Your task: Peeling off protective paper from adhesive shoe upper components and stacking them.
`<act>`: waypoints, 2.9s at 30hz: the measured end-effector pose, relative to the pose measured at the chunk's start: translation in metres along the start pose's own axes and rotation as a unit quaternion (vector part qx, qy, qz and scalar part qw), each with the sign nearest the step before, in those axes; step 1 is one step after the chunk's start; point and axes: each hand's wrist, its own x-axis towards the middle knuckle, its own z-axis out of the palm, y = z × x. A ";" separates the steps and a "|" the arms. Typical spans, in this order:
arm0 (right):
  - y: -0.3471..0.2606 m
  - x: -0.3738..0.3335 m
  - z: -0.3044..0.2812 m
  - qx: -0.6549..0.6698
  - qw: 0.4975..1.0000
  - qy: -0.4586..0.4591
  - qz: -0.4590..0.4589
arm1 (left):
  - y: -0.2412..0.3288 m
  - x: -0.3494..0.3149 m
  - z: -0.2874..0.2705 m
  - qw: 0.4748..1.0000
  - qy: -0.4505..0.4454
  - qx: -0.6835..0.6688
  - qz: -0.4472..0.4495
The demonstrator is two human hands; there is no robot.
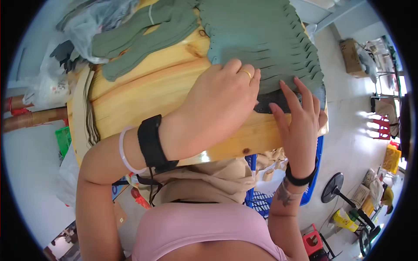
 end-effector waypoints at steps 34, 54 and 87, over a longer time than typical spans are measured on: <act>0.004 0.017 -0.011 -0.029 0.993 -0.110 0.018 | -0.008 0.011 0.002 0.990 -0.025 -0.128 -0.052; 0.005 0.018 -0.002 0.030 0.999 0.036 0.021 | -0.032 -0.071 -0.016 0.354 0.063 -0.918 -0.166; -0.210 -0.006 0.000 0.177 0.912 0.200 -0.310 | -0.020 -0.228 -0.019 0.323 0.144 -0.933 -0.072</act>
